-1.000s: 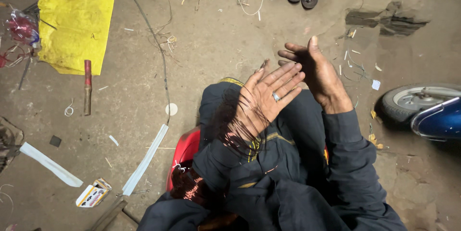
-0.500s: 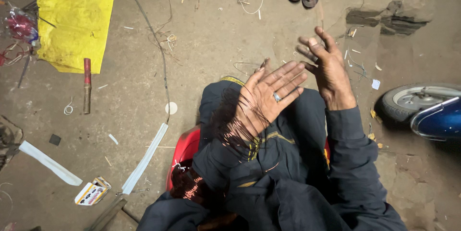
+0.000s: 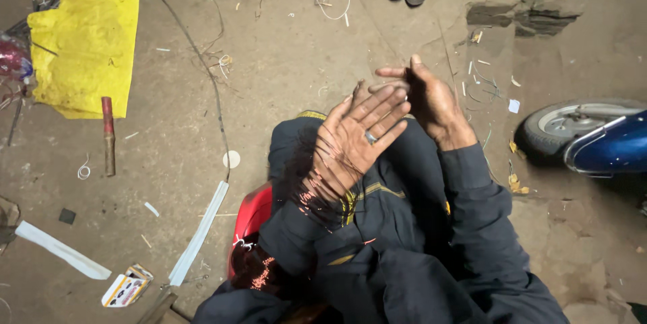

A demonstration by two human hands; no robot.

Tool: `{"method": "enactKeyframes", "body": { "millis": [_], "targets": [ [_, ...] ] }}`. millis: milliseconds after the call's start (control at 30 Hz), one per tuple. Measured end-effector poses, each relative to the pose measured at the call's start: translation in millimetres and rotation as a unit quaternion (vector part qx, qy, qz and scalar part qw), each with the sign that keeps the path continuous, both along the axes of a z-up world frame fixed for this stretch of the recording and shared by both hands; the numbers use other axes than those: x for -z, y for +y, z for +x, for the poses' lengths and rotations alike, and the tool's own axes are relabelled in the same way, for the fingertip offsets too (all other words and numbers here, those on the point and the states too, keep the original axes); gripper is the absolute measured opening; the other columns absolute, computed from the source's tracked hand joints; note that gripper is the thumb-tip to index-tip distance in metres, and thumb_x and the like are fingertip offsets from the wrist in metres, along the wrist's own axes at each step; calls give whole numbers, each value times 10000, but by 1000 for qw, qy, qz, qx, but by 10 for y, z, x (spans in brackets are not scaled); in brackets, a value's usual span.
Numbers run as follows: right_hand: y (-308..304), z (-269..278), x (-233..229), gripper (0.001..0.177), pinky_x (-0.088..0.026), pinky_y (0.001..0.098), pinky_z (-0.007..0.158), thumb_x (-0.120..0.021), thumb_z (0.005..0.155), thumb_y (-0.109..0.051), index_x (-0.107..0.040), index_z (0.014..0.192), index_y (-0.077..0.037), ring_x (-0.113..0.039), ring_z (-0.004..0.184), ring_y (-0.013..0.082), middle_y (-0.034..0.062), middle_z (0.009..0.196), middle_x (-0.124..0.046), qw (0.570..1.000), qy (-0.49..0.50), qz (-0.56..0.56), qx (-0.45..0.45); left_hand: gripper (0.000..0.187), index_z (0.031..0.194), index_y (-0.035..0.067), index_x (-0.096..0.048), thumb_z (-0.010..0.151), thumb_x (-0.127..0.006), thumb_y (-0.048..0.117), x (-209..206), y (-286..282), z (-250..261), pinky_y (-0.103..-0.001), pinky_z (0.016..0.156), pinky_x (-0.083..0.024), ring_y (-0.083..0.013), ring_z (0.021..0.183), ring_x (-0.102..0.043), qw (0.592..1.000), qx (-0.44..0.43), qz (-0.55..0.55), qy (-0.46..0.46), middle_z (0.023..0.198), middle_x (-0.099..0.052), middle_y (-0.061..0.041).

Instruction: The person sits cross-legged on a red chair and winds a copper wire around their left hand to form a coil. They repeatedly wrap the wire, then pass the coil to another person who cuts it with scissors. The person then resumes winding the wire around their hand.

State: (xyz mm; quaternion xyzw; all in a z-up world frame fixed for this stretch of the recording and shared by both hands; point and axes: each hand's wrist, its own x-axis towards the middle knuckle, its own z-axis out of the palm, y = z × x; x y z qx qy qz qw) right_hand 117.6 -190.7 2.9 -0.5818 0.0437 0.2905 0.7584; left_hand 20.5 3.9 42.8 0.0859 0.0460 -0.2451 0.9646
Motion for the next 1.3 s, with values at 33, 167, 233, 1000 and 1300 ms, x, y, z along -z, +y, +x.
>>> {"method": "enactKeyframes", "body": {
  "millis": [33, 167, 233, 1000, 1300],
  "targets": [
    [-19, 35, 72, 801, -534, 371, 973, -343, 1048, -626, -611, 1364, 59, -655, 1054, 232, 149, 1129, -693, 1000, 11, -5, -6, 625, 1552, -57, -392, 1122, -299, 387, -11, 10, -9, -473, 1281, -294, -339, 1484, -426, 1000, -1, 0, -3, 1589, -443, -197],
    [-84, 74, 393, 900, -526, 343, 906, -325, 1105, -696, -624, 1392, 103, -635, 980, 214, 131, 1053, -670, 990, 44, 135, -13, 622, 1552, -47, -402, 1124, -290, 391, 18, 36, -56, -468, 1281, -299, -335, 1479, -435, 1000, -1, -9, -11, 1585, -458, -184],
    [-98, 92, 480, 993, -527, 314, 863, -287, 1091, -757, -631, 1410, 117, -642, 971, 205, 134, 1044, -675, 986, 32, 164, -5, 625, 1546, -53, -406, 1125, -285, 394, 66, 49, -40, -470, 1279, -303, -344, 1472, -439, 1000, 1, -26, -17, 1578, -462, -194],
    [-77, 169, 520, 897, -388, 488, 1151, -200, 985, -722, -475, 1501, -42, -542, 1374, 317, 197, 1487, -571, 991, 12, 107, 82, 637, 1567, -61, -336, 1082, -280, 348, 164, 34, 13, -449, 1282, -227, -314, 1554, -303, 998, -14, -56, -14, 1647, -355, -197],
    [-101, 208, 641, 842, -381, 548, 1137, -214, 981, -701, -428, 1519, -89, -494, 1415, 322, 171, 1546, -518, 982, 53, 60, 168, 622, 1554, -71, -354, 1095, -281, 343, 74, 45, -22, -467, 1297, -237, -339, 1540, -331, 997, -4, -67, -37, 1626, -388, -203]
  ]
}}
